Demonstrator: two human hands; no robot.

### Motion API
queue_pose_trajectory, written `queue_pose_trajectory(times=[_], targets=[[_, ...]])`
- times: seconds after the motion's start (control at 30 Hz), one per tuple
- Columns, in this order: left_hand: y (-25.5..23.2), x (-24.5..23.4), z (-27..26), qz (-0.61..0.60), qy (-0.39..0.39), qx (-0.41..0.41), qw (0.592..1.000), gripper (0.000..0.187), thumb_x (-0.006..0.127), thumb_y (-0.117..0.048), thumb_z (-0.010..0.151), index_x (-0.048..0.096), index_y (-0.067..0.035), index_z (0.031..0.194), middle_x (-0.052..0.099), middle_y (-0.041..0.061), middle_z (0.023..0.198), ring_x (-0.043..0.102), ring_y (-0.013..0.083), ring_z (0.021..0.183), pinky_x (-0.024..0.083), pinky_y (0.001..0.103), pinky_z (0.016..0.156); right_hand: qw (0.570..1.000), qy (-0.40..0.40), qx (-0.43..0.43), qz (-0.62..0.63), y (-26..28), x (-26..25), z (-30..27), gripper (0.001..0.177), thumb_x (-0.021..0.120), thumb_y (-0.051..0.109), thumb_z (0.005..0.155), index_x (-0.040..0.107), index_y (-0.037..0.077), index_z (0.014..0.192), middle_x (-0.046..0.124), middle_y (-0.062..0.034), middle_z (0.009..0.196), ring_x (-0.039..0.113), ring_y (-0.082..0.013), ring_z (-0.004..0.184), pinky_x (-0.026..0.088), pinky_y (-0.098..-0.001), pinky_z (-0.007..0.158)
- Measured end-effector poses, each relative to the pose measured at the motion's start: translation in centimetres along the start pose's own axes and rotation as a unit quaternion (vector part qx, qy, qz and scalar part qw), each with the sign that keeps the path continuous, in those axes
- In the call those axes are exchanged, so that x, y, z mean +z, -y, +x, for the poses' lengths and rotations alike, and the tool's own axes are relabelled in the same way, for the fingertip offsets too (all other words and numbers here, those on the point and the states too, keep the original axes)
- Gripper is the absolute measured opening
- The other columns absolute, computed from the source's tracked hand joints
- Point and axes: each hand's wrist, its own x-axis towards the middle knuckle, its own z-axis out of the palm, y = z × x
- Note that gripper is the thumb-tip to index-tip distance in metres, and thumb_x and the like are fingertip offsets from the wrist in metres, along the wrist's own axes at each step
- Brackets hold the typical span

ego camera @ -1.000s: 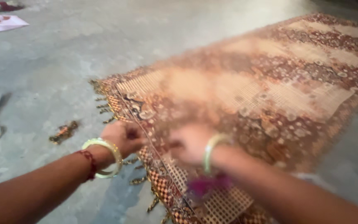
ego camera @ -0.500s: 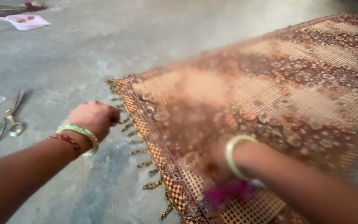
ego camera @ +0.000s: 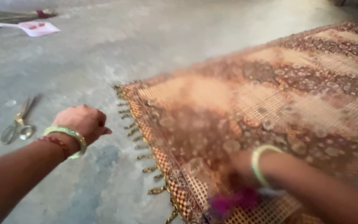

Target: The person scrubs a patterned mat on a concrete floor using a pink brush. They repeatedly scrub the same section of the mat, occasionally pausing to pick up small debris with their hands or a pair of scissors. The camera is unstable and frequently moves away from the work area.

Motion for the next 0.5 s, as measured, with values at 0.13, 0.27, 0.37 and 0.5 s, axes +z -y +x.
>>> queue_pose_trajectory(times=[0.13,0.27,0.37,0.5], targets=[[0.1,-1.0,0.5,0.055,-0.010,0.044,0.997,0.019,0.058,-0.030,0.096,0.076,-0.023,0.100,0.075,0.007,0.108,0.073,0.0280,0.102,0.060,0.040,0.089,0.994,-0.014,0.106,-0.003,0.0,-0.6,-1.0,0.076,0.068,0.021,0.091,0.027,0.019,0.154,0.062,-0.0124,0.131,0.065,-0.0270,0.107,0.056,-0.0390,0.089],[1.1,-1.0,0.1,0.037,0.018,0.014,0.999,0.019,0.059,-0.029,0.094,0.076,-0.022,0.100,0.074,0.007,0.108,0.073,0.0286,0.101,0.060,0.041,0.089,0.991,0.035,0.060,-0.113,0.5,-0.7,-1.1,0.058,0.066,0.021,0.092,0.042,0.022,0.145,0.059,-0.0084,0.136,0.064,-0.0285,0.110,0.055,-0.0414,0.092],[1.6,-0.8,0.4,0.026,0.031,-0.017,0.999,0.022,0.058,-0.031,0.096,0.077,-0.022,0.101,0.076,0.005,0.106,0.074,0.0260,0.100,0.061,0.040,0.089,0.970,0.099,-0.023,-0.221,-0.4,-0.5,-0.3,0.044,0.064,0.017,0.089,0.066,0.029,0.132,0.061,-0.0003,0.137,0.064,-0.0275,0.110,0.054,-0.0438,0.092],[2.5,-0.1,0.6,-0.011,-0.029,0.053,0.998,0.025,0.068,-0.038,0.084,0.078,-0.032,0.106,0.074,-0.004,0.111,0.073,0.0209,0.099,0.062,0.039,0.085,0.988,0.071,-0.055,-0.127,-2.8,0.2,0.5,0.047,0.061,0.016,0.087,0.065,0.034,0.130,0.068,0.0031,0.129,0.065,-0.0201,0.111,0.052,-0.0400,0.093]])
